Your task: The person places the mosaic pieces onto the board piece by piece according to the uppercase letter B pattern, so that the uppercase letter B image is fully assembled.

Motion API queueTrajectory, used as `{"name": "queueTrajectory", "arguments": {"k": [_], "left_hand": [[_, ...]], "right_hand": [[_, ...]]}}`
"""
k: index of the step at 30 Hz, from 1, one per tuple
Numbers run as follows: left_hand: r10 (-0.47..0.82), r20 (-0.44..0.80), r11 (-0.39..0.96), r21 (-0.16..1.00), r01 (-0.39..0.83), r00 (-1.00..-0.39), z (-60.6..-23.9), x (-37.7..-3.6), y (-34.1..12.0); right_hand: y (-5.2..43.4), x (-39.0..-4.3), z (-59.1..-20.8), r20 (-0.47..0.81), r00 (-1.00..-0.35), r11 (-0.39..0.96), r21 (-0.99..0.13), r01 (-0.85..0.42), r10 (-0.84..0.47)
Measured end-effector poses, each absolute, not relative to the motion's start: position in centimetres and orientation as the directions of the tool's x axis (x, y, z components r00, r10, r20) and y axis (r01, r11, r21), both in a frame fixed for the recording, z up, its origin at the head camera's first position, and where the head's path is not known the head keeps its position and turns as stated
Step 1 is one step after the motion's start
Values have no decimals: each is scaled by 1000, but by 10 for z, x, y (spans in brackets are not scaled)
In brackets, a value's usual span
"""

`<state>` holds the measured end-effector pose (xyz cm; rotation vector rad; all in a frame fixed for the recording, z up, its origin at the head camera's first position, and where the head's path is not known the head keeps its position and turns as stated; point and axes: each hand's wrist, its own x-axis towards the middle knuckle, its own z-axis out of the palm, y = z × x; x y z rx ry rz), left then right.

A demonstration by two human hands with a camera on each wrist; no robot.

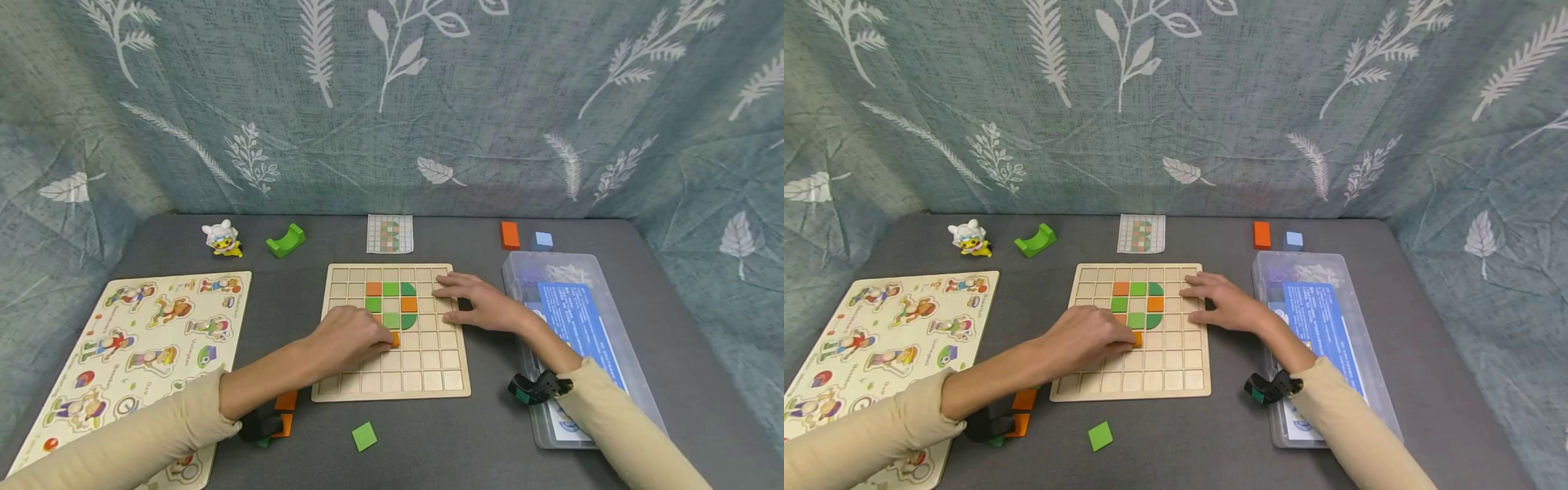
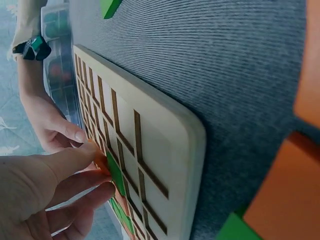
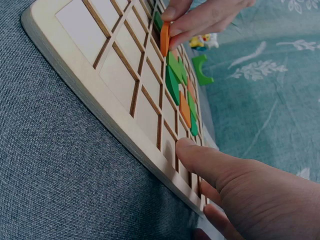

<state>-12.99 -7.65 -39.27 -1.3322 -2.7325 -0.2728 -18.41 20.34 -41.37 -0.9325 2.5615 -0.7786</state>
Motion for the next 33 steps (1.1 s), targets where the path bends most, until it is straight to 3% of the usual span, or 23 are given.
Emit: {"name": "queueTrajectory", "arguments": {"k": [14,21,28,33], "left_hand": [[765,178,618,69,783,-619,-394,-129,-75],[756,184,618,113,778,-628,-398,-127,-79],[660,136,694,267,669,-739,-397,-114,-118],[547,78,783,304,543,-833,-390,-99,-161]], "right_hand": [[206,-184,-415,-9,-718,585,-586,-560,-696],[203,-184,-417,-69,-736,621,-592,-513,-673],[202,-182,-416,-92,-733,626,-597,-501,-674],[204,-184,-414,-83,-737,624,-600,-500,-670]]}}
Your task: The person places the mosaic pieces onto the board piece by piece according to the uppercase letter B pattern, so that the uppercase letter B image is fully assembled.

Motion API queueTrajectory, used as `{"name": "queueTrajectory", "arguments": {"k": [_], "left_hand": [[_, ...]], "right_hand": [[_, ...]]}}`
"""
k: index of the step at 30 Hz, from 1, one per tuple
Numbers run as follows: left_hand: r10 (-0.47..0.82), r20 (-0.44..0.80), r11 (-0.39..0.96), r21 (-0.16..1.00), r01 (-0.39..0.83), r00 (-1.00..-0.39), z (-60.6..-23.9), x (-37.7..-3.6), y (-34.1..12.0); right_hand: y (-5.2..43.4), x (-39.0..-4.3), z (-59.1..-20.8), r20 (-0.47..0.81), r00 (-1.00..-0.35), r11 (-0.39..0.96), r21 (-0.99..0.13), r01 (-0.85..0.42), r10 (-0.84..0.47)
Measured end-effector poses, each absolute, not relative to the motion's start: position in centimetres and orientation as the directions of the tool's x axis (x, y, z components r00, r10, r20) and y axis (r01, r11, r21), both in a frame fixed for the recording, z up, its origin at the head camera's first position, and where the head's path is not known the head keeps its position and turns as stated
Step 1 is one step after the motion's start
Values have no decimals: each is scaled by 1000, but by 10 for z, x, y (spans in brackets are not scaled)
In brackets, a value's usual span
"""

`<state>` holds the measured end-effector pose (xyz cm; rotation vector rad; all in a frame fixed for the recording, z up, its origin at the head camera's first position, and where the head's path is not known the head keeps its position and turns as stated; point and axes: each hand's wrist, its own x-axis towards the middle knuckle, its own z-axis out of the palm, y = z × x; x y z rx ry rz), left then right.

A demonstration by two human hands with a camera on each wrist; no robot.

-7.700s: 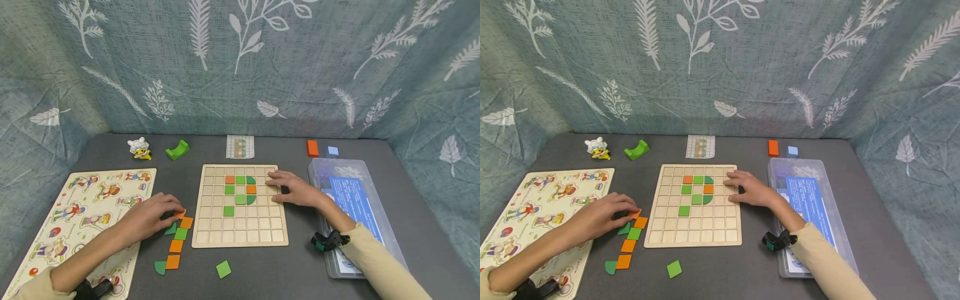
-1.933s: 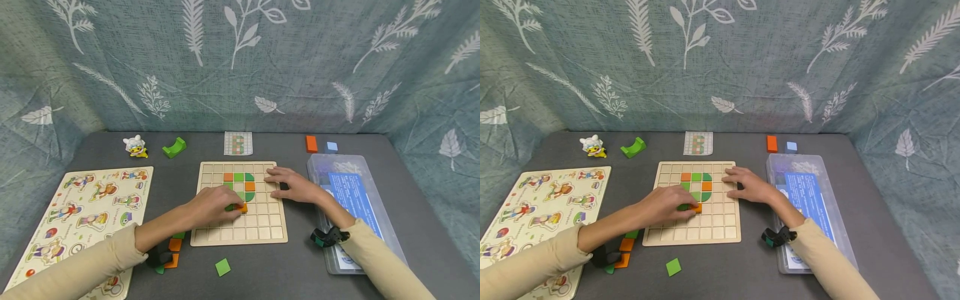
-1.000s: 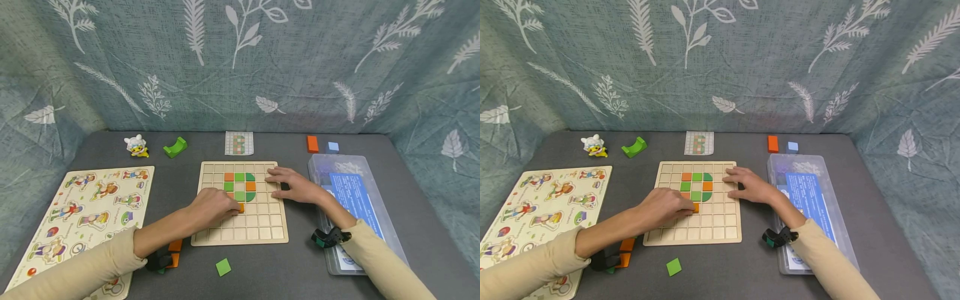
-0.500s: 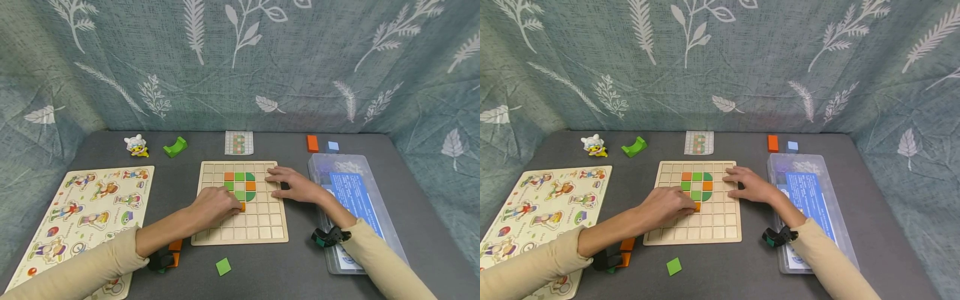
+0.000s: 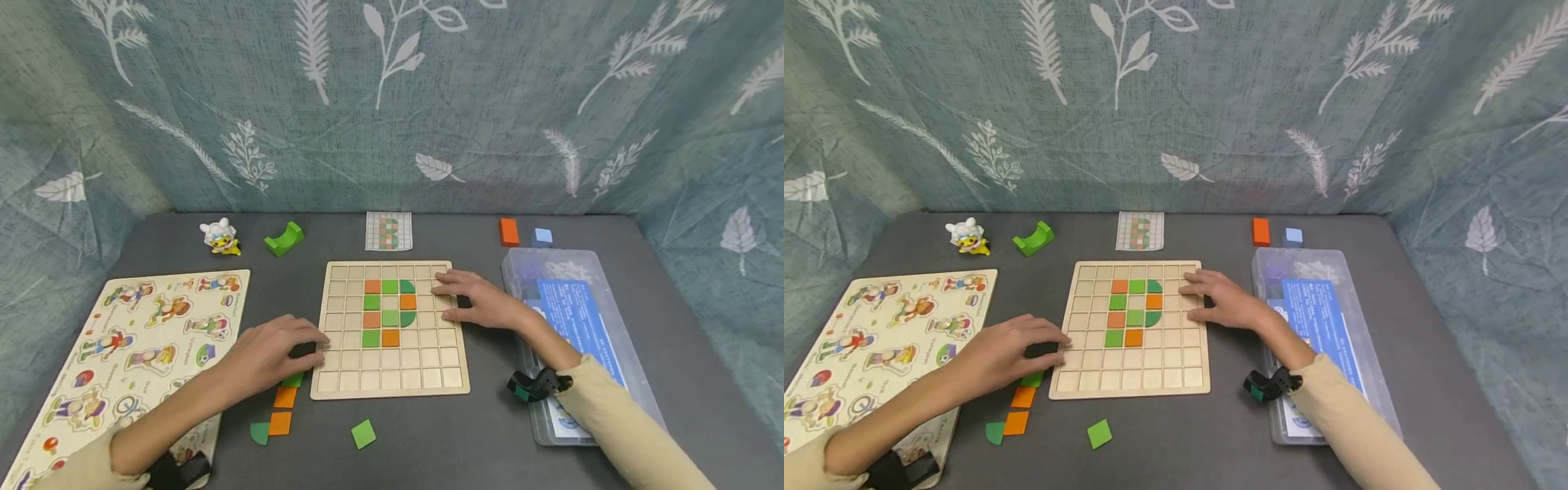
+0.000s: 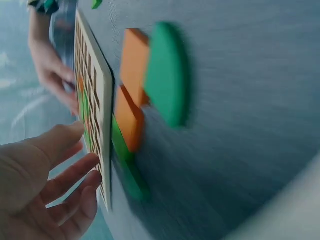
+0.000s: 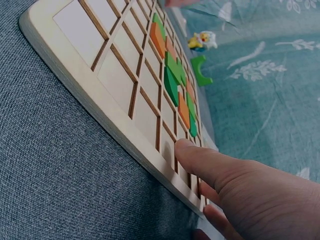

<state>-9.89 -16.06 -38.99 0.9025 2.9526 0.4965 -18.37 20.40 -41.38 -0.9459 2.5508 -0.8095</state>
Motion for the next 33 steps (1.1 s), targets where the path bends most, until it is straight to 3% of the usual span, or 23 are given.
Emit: {"name": "queueTrajectory", "arguments": {"k": [5,13,33], "left_hand": [[469,49,835,299,461,-882,-386,-83,-192],[427,42,855,307,418,-903,-392,-66,-210],[465,27,851,260,456,-885,-401,-70,-210]], "right_hand": [[205,-185,-411,-85,-745,633,-596,-494,-662],[206,-184,-410,-95,-751,639,-600,-481,-654],[203,-184,-414,-83,-740,632,-590,-503,-667]]}}
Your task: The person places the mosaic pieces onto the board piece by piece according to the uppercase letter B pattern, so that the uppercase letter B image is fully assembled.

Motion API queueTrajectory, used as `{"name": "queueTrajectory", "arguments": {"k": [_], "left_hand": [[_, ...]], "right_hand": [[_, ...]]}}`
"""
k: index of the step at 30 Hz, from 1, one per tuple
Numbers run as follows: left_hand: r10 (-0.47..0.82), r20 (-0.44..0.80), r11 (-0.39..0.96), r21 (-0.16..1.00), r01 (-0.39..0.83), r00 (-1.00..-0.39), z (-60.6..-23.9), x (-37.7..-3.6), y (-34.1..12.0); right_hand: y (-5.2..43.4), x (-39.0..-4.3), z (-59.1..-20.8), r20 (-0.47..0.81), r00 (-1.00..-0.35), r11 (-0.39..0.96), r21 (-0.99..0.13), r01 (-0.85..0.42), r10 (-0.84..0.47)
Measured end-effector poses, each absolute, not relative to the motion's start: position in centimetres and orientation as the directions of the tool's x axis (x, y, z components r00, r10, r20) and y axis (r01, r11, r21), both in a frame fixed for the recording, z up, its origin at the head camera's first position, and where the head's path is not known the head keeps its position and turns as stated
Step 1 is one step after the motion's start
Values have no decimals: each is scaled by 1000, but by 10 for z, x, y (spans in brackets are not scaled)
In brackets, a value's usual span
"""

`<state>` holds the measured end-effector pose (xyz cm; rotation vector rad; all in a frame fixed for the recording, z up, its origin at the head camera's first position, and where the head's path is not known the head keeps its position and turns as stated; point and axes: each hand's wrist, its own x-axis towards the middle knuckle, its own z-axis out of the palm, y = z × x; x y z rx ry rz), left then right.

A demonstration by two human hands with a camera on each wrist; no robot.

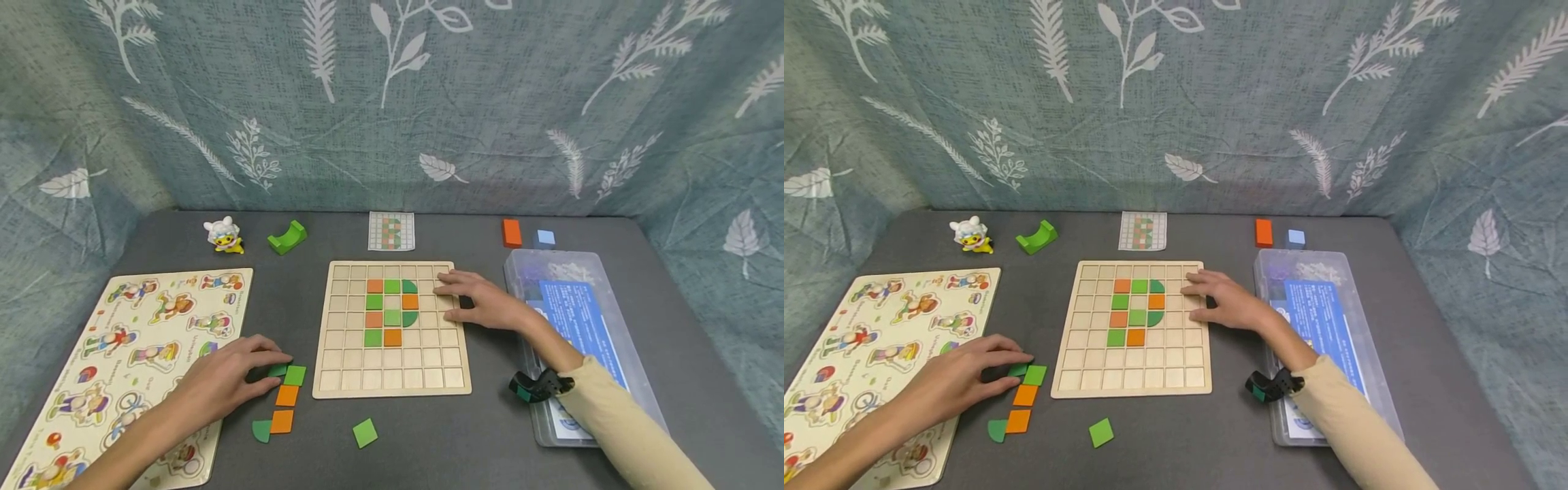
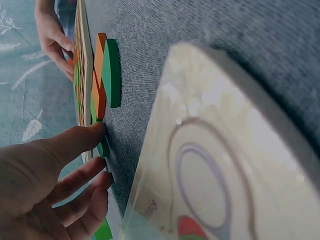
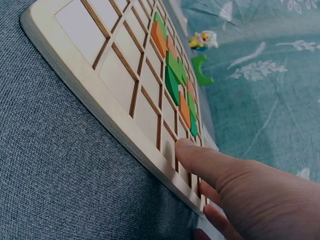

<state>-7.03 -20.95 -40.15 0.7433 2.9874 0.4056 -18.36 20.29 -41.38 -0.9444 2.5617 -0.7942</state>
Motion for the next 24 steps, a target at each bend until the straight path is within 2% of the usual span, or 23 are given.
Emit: {"name": "queueTrajectory", "arguments": {"k": [24], "left_hand": [[437,61,867,238,439,-897,-403,-76,-200]], "right_hand": [[204,-183,-414,-72,-739,623,-595,-507,-670]]}}
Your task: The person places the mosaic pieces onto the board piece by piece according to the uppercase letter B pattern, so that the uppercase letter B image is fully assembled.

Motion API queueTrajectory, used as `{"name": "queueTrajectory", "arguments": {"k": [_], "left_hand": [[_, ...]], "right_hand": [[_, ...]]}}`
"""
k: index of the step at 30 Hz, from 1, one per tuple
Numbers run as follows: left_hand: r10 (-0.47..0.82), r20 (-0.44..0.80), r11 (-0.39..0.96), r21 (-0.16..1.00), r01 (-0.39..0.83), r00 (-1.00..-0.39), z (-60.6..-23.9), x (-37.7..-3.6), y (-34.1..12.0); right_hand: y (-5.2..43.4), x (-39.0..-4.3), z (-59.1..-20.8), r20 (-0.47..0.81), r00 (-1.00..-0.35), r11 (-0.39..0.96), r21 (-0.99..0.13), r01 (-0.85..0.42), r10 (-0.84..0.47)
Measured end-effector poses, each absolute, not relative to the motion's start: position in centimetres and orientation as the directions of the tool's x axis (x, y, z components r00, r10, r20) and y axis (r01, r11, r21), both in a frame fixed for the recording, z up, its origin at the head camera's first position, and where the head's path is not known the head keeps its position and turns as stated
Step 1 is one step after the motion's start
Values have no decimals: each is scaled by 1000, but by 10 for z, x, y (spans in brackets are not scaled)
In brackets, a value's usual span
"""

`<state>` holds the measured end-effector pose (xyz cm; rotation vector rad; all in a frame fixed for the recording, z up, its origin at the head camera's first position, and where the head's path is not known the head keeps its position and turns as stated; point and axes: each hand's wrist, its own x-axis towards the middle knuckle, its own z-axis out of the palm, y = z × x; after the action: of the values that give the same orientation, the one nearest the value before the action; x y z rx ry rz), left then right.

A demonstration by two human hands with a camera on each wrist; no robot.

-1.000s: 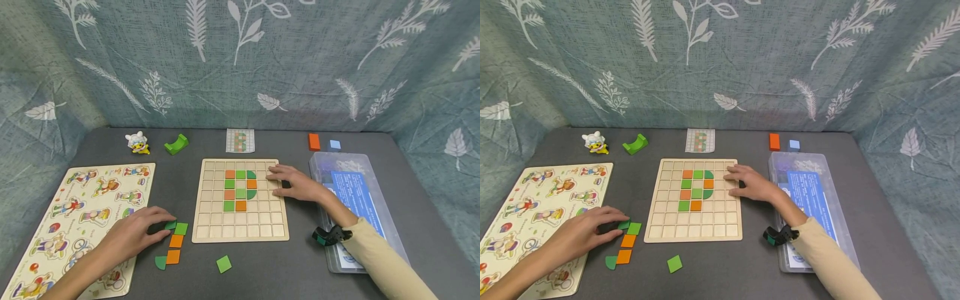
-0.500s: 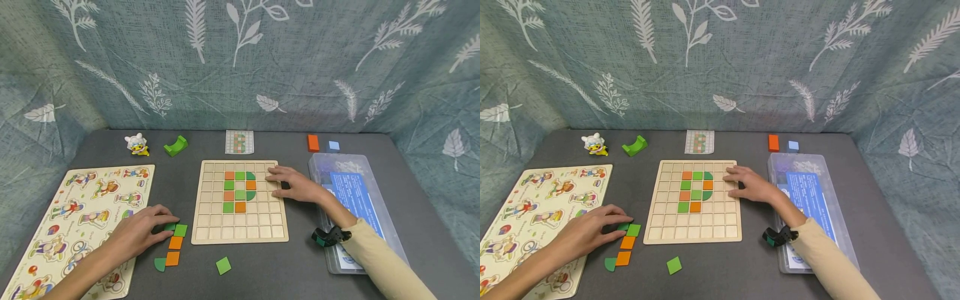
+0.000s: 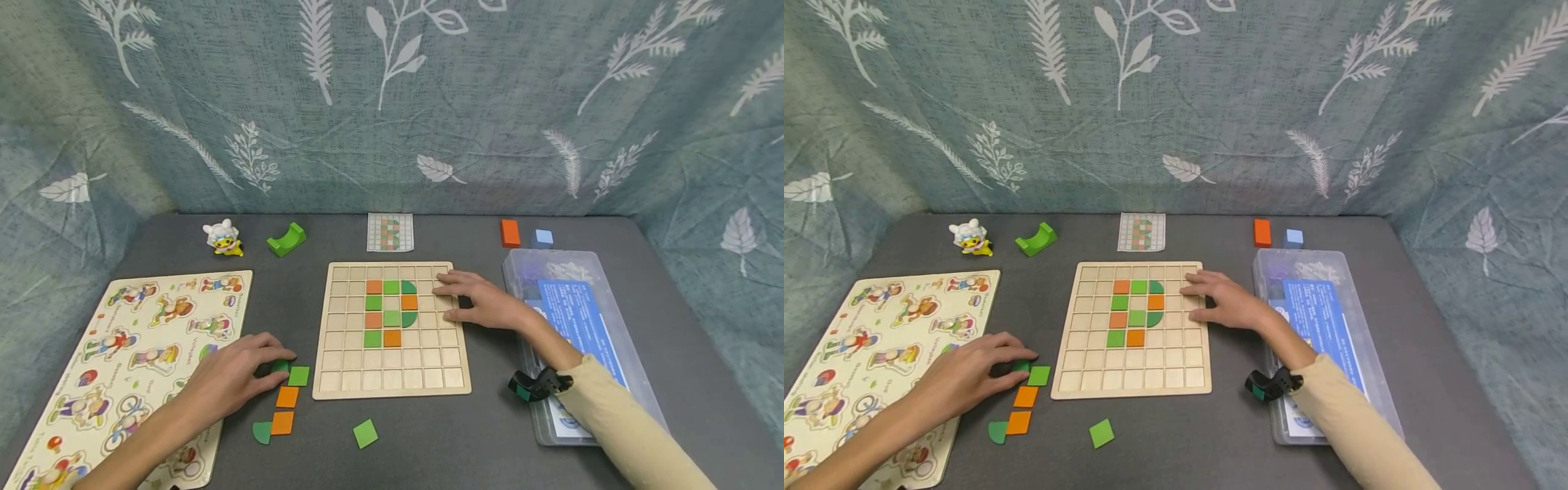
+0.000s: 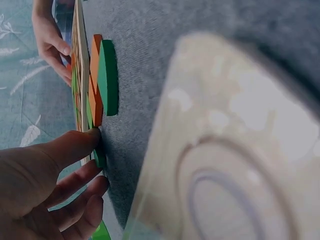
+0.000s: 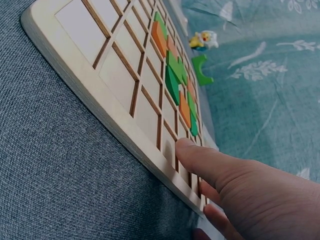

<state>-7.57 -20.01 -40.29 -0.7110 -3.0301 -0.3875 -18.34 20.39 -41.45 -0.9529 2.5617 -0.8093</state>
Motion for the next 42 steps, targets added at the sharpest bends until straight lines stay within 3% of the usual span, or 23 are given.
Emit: {"name": "queueTrajectory", "arguments": {"k": [9,16,24,42], "left_hand": [[433,135,827,333,453,-891,-392,-98,-176],[591,171,670,440,598,-788,-387,-121,-120],[728,215,538,409,737,-651,-389,-135,-81],[784,178,502,381,776,-595,-389,-140,-68]], "right_hand": [[204,-185,-414,-73,-736,623,-591,-512,-674],[204,-185,-416,-68,-735,622,-589,-517,-675],[201,-184,-414,-81,-735,625,-594,-507,-674],[203,-182,-414,-93,-743,633,-600,-490,-663]]}}
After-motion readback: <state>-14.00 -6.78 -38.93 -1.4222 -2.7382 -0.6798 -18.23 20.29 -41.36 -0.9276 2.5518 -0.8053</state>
